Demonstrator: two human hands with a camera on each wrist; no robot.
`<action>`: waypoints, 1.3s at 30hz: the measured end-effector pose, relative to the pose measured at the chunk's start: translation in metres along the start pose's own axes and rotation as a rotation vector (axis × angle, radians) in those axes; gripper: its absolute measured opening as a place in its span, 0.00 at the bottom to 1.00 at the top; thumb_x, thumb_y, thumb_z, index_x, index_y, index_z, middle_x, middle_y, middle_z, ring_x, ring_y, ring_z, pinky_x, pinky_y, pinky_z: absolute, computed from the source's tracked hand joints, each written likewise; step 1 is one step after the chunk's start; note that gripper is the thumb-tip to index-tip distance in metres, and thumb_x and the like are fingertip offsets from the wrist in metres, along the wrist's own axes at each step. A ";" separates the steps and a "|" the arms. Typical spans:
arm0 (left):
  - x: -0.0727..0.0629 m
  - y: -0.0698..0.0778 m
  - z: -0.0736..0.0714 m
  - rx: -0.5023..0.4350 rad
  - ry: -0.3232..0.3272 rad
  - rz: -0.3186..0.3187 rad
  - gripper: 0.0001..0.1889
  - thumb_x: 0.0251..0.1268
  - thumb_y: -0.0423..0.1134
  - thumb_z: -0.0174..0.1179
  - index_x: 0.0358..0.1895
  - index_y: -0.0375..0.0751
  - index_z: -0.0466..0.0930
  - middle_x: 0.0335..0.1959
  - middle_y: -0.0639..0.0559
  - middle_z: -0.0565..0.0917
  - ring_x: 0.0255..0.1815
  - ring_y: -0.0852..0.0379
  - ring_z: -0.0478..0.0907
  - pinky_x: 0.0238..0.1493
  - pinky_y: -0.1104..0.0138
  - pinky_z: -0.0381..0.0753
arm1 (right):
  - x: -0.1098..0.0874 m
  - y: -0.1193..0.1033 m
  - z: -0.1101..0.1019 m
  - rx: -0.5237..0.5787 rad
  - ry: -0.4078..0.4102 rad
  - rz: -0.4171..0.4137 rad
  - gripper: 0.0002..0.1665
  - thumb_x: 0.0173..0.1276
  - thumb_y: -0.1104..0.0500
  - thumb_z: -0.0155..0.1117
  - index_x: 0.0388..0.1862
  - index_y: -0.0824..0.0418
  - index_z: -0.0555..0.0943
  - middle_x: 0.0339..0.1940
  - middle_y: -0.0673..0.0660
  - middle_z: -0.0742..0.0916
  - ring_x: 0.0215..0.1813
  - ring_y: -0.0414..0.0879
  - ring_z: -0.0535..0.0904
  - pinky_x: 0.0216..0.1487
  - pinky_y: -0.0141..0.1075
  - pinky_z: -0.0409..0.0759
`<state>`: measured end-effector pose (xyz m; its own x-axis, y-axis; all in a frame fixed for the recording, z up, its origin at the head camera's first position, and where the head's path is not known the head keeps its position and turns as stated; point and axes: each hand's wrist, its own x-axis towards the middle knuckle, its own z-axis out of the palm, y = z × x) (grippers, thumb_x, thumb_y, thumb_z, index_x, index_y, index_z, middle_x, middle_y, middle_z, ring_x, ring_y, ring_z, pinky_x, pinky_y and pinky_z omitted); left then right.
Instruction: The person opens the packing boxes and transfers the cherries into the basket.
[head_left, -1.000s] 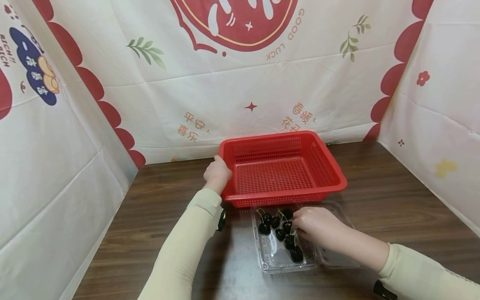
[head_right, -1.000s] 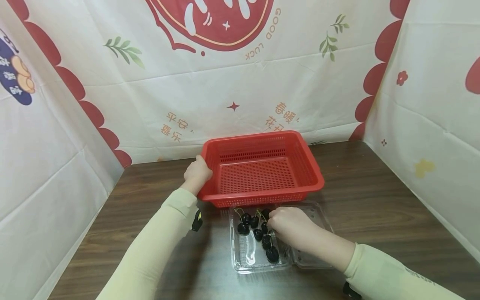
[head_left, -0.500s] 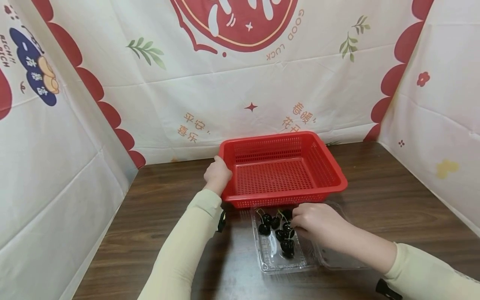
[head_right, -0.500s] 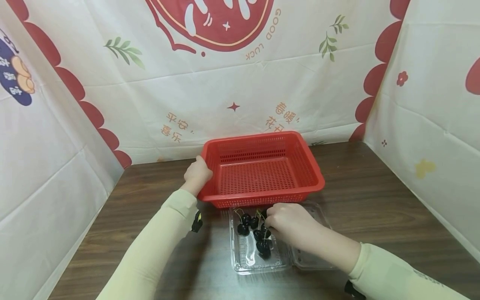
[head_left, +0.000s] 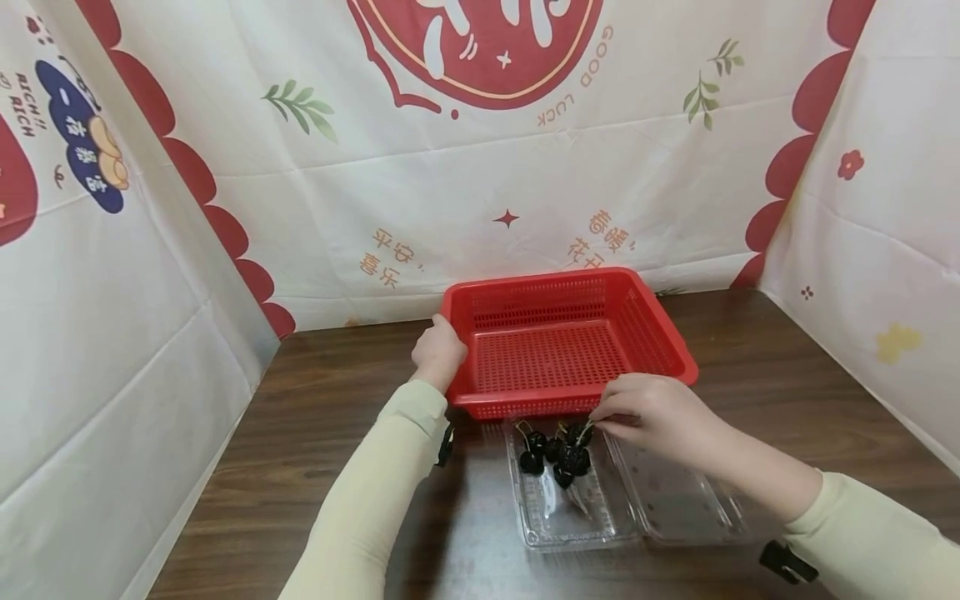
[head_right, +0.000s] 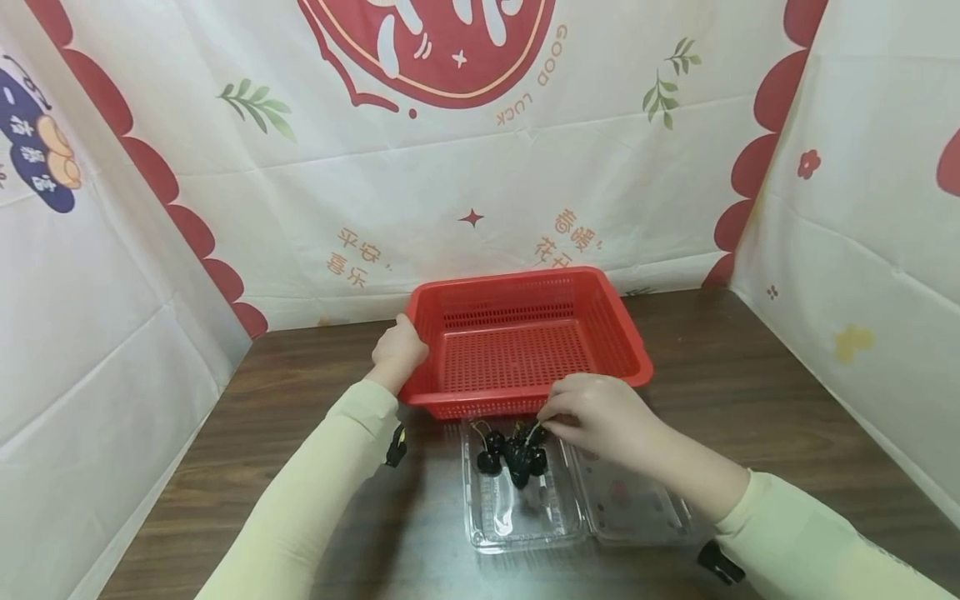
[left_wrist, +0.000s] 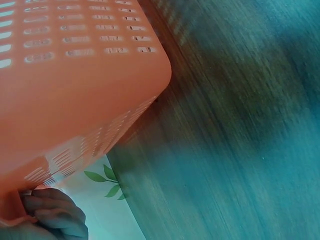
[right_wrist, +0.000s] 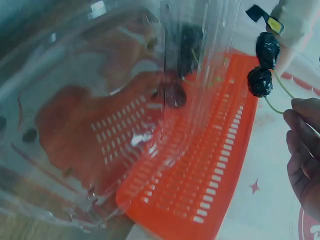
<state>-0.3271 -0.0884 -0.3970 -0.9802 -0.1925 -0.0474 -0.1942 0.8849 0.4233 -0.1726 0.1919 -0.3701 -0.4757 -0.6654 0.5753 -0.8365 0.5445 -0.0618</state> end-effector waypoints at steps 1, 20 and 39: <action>0.000 0.000 0.000 0.002 -0.003 0.001 0.30 0.63 0.40 0.60 0.66 0.36 0.60 0.42 0.40 0.81 0.39 0.47 0.80 0.38 0.53 0.80 | 0.000 0.002 -0.002 0.006 0.012 0.014 0.16 0.42 0.66 0.81 0.30 0.52 0.87 0.30 0.42 0.83 0.33 0.37 0.79 0.34 0.33 0.79; -0.001 -0.002 0.000 -0.031 0.017 -0.003 0.27 0.62 0.39 0.61 0.62 0.35 0.64 0.43 0.39 0.81 0.42 0.44 0.81 0.40 0.51 0.80 | -0.009 0.041 -0.032 -0.048 0.147 0.296 0.17 0.42 0.73 0.78 0.30 0.55 0.87 0.27 0.46 0.86 0.31 0.40 0.77 0.30 0.25 0.72; 0.000 0.000 0.000 -0.026 0.007 -0.012 0.27 0.64 0.39 0.60 0.63 0.37 0.63 0.41 0.40 0.81 0.38 0.46 0.80 0.39 0.52 0.80 | -0.012 0.081 -0.027 -0.022 0.148 0.531 0.07 0.55 0.67 0.74 0.31 0.57 0.87 0.25 0.46 0.82 0.27 0.38 0.71 0.28 0.27 0.68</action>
<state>-0.3269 -0.0881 -0.3973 -0.9774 -0.2062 -0.0459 -0.2048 0.8710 0.4465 -0.2276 0.2574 -0.3598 -0.7862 -0.2183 0.5782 -0.4852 0.7974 -0.3588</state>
